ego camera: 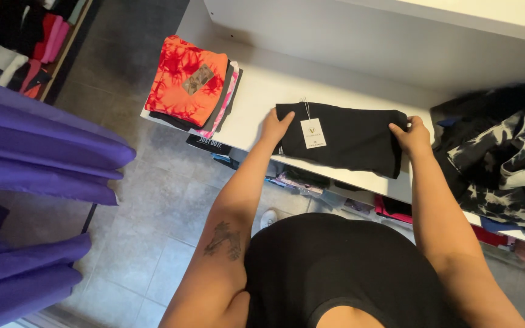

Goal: Folding and stacking various items of clothing on a retail shelf

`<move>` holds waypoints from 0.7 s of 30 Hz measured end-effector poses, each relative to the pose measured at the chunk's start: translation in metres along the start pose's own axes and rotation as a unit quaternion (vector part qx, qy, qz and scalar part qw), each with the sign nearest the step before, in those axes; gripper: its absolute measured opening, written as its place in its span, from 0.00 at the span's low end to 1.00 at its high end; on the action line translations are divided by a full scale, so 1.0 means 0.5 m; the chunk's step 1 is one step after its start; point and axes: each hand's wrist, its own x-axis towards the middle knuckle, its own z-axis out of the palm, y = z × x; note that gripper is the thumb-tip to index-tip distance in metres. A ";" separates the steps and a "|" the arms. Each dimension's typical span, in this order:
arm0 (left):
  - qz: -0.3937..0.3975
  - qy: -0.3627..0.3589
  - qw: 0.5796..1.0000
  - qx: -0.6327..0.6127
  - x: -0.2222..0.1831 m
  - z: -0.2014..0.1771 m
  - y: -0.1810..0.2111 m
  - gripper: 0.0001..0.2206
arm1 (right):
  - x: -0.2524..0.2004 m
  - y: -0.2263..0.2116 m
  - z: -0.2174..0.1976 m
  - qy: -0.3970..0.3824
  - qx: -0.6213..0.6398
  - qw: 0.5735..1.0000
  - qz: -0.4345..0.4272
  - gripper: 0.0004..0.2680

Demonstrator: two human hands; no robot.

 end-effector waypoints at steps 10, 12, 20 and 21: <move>-0.015 -0.045 0.999 0.001 -0.103 -0.048 0.047 0.20 | -0.191 -0.088 -0.043 -0.032 0.090 0.993 0.064 0.32; 0.022 -0.010 0.997 0.079 -0.105 -0.033 0.012 0.19 | -0.172 -0.021 -0.014 -0.050 0.054 0.997 0.027 0.30; 0.217 0.044 0.964 0.147 -0.036 0.003 0.045 0.14 | -0.251 -0.095 0.001 0.027 0.001 0.998 -0.056 0.21; 0.253 0.056 0.955 0.147 -0.028 0.005 0.051 0.13 | -0.257 -0.099 0.000 0.033 0.009 0.998 -0.058 0.22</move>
